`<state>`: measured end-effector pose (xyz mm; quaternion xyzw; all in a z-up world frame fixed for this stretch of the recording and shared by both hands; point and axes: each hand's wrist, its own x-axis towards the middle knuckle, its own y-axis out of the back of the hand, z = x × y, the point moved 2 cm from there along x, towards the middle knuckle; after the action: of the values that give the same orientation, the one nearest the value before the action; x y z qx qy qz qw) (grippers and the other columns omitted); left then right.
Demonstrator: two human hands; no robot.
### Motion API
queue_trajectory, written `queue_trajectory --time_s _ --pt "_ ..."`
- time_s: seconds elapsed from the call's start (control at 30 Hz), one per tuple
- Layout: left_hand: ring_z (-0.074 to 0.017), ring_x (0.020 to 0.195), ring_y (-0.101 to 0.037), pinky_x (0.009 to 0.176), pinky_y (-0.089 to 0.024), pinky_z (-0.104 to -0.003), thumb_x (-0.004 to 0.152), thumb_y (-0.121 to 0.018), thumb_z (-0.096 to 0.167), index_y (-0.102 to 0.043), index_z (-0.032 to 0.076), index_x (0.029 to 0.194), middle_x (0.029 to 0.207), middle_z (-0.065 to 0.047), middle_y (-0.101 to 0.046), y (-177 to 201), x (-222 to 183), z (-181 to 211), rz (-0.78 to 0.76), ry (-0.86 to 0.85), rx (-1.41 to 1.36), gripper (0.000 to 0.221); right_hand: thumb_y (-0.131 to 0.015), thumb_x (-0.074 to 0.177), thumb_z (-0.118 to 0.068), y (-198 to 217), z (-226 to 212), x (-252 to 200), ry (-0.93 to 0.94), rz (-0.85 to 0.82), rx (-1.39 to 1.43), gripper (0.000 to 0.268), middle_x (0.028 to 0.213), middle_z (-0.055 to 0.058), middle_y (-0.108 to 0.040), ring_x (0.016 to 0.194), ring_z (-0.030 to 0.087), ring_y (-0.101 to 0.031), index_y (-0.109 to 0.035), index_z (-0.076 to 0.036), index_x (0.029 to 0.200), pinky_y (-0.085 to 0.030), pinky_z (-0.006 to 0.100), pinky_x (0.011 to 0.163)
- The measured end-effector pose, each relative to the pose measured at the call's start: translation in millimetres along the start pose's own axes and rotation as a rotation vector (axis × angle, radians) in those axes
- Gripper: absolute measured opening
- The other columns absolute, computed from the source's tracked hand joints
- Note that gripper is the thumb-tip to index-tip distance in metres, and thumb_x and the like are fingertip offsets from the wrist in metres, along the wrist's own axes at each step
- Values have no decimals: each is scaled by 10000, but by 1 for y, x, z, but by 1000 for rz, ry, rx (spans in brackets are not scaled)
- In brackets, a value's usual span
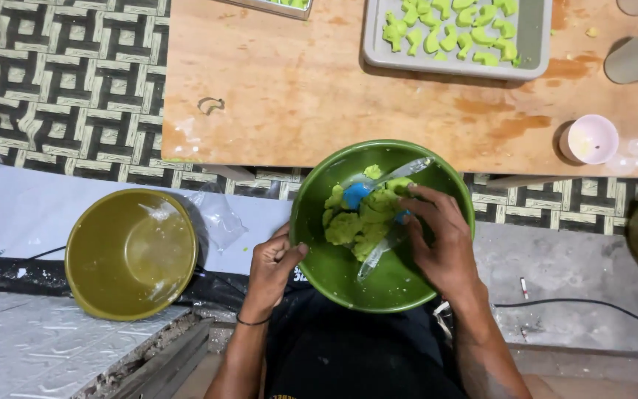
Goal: Kneading a green dough mixture in a bowl by hand on a low work surface.
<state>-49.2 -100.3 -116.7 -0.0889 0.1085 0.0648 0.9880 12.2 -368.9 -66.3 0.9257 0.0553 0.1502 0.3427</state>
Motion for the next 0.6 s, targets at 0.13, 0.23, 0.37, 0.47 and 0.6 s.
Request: queue_trajectory --time_s 0.13,0.23,0.37,0.47,0.6 --pt "-405 1382 -508 1045 -444 -528 900 -732 57 -585 41 609 1301 -241 -701 11 7 -4 -87 -37 7 326 -674 844 72 -29 28 -15 5 89 40 329 1237 125 -665 1135 383 -663 -750 -100 1115 -535 491 982" --pt "-432 1388 -472 1053 -429 -573 929 -717 57 -631 4 670 1399 -273 -635 25 11 -6 -190 -35 68 279 -688 846 25 -52 40 -19 -9 83 23 378 1180 118 -654 1111 370 -672 -727 -138 1185 -544 484 967" --pt "-392 1327 -555 1024 -476 -560 940 -729 80 -700 -20 708 1323 -236 -694 32 14 -6 -257 58 120 255 -718 869 -41 -66 40 -9 -138 99 215 368 1237 145 -681 1119 394 -679 -706 -102 1231 -546 500 938" --pt "-249 966 -495 798 -441 -437 966 -734 129 -645 15 678 894 -136 -590 42 13 -18 -292 113 190 323 -713 884 -15 -74 39 -8 -206 106 335 387 1186 190 -688 1033 389 -702 -705 -55 1268 -570 484 884" --pt "-527 1222 -595 942 -537 -622 896 -823 268 -632 0 935 1428 -366 -551 57 20 -44 -205 209 236 331 -753 892 -13 -52 9 4 -143 275 246 228 966 141 -723 881 345 -728 -792 -67 1110 -573 428 799"
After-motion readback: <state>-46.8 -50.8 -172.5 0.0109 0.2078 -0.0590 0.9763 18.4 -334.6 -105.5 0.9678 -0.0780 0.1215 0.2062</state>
